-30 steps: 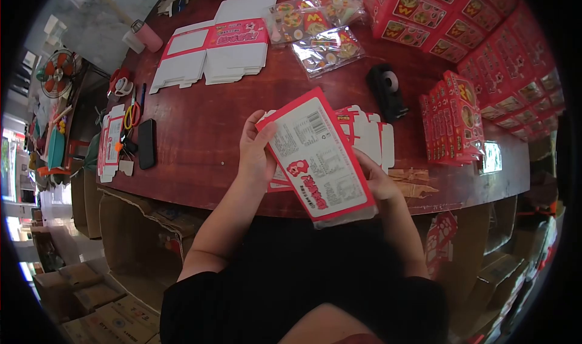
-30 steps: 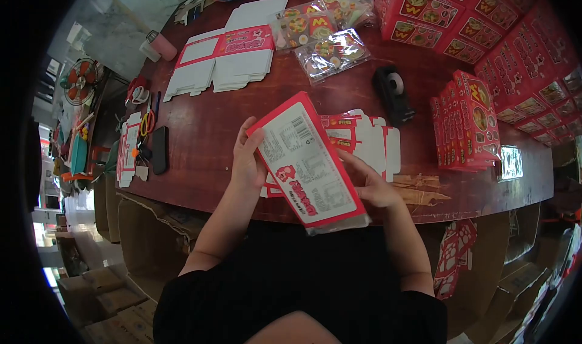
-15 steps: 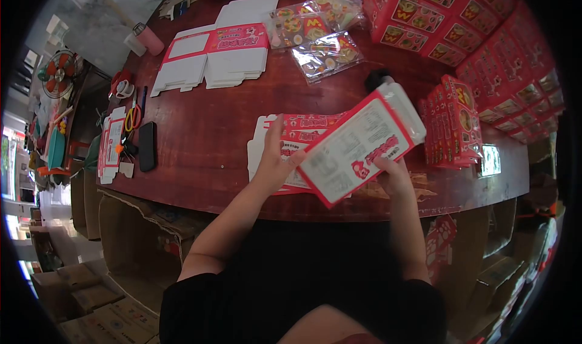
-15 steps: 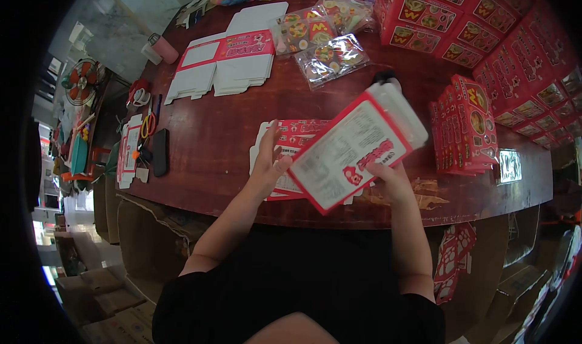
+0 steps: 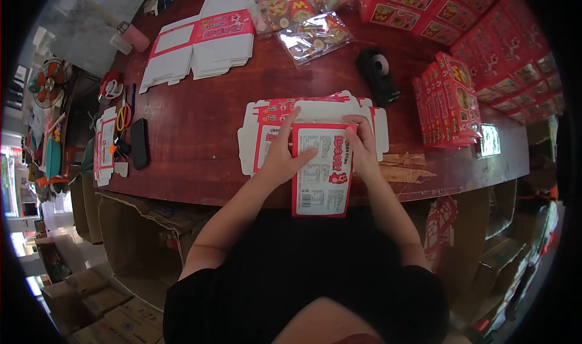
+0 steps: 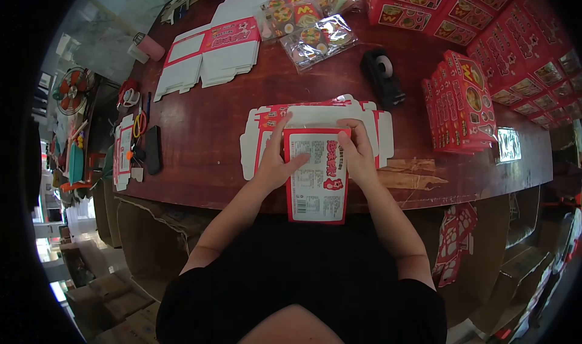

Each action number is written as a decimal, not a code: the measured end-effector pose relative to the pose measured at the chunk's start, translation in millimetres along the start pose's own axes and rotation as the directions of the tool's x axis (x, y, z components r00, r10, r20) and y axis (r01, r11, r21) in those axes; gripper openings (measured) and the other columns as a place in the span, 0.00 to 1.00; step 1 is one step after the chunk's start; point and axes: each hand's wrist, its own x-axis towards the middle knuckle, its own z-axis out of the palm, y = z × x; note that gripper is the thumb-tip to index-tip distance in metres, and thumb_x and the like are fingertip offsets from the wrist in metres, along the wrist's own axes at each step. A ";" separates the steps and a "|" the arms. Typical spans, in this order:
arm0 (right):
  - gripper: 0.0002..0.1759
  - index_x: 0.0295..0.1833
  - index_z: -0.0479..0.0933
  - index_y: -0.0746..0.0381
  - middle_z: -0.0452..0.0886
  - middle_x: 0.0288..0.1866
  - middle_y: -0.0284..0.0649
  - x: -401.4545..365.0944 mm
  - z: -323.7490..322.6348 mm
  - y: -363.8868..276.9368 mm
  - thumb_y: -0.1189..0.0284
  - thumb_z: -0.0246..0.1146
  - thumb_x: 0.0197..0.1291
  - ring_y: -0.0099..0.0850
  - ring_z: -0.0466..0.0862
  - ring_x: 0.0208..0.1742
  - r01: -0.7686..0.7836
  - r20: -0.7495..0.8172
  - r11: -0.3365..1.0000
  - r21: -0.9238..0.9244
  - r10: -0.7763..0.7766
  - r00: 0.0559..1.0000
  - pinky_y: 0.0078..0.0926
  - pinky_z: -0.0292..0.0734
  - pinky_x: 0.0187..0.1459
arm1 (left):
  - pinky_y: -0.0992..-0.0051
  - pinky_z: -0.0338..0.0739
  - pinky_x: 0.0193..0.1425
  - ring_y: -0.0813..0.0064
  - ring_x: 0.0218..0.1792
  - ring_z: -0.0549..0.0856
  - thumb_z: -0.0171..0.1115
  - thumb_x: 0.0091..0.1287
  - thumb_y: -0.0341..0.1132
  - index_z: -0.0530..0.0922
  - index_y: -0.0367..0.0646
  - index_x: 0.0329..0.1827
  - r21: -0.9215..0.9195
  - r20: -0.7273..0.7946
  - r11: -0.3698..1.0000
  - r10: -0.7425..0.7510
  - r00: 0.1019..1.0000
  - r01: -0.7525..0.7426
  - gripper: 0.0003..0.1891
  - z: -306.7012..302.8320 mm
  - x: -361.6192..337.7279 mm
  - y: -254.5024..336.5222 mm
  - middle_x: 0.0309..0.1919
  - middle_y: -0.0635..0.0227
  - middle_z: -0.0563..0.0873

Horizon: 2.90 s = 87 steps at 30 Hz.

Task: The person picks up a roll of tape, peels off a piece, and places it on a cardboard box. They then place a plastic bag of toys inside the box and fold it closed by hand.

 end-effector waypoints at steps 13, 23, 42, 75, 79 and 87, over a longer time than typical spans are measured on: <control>0.06 0.39 0.75 0.63 0.74 0.44 0.35 9.0 -8.6 9.1 0.80 0.64 0.55 0.24 0.77 0.44 0.323 0.031 0.918 -0.231 -0.325 0.945 0.20 0.73 0.45 | 0.79 0.74 0.46 0.77 0.46 0.77 0.69 0.58 0.33 0.66 0.41 0.42 -0.094 -0.143 0.970 0.208 0.968 -0.222 0.18 -3.4 10.1 -26.5 0.38 0.66 0.75; 0.08 0.36 0.75 0.63 0.76 0.38 0.32 18.9 13.4 -31.1 0.78 0.67 0.52 0.19 0.77 0.39 -0.043 -0.061 0.990 -0.133 0.035 0.998 0.16 0.73 0.40 | 0.82 0.73 0.40 0.84 0.36 0.78 0.66 0.60 0.32 0.74 0.41 0.40 -0.095 -0.194 0.985 -0.158 0.968 0.141 0.10 1.0 24.7 11.0 0.35 0.71 0.80; 0.14 0.53 0.76 0.64 0.79 0.49 0.36 68.5 -99.8 -48.2 0.69 0.56 0.65 0.27 0.77 0.50 0.124 -0.205 0.777 -0.617 -0.312 0.928 0.22 0.71 0.50 | 0.81 0.69 0.46 0.83 0.40 0.73 0.44 0.75 0.39 0.69 0.42 0.45 -0.091 -0.323 0.991 -0.127 0.938 0.103 0.10 -17.1 13.3 -5.4 0.40 0.70 0.75; 0.20 0.58 0.70 0.65 0.78 0.30 0.34 26.4 -37.4 -82.6 0.82 0.58 0.59 0.22 0.79 0.36 0.097 0.361 0.957 -0.273 0.009 0.932 0.20 0.74 0.44 | 0.76 0.71 0.46 0.76 0.40 0.78 0.43 0.75 0.43 0.70 0.41 0.45 0.433 0.230 0.898 -0.021 0.973 -0.083 0.14 -24.2 59.6 48.5 0.37 0.66 0.79; 0.35 0.71 0.57 0.60 0.73 0.28 0.32 27.2 -5.1 -104.4 0.84 0.56 0.57 0.21 0.75 0.34 0.212 0.566 0.870 -0.444 0.089 0.819 0.20 0.72 0.42 | 0.69 0.73 0.46 0.63 0.40 0.81 0.46 0.73 0.39 0.71 0.38 0.45 0.405 0.367 0.912 -0.105 0.924 -0.057 0.12 -13.0 65.2 49.6 0.37 0.57 0.81; 0.32 0.69 0.59 0.59 0.70 0.28 0.31 29.0 6.8 -87.6 0.78 0.58 0.58 0.21 0.71 0.32 0.269 0.528 0.786 -0.557 0.084 0.845 0.20 0.68 0.37 | 0.68 0.73 0.47 0.62 0.43 0.81 0.48 0.73 0.40 0.71 0.38 0.46 0.373 0.404 0.919 -0.041 0.914 -0.124 0.12 -10.5 64.4 41.8 0.39 0.57 0.81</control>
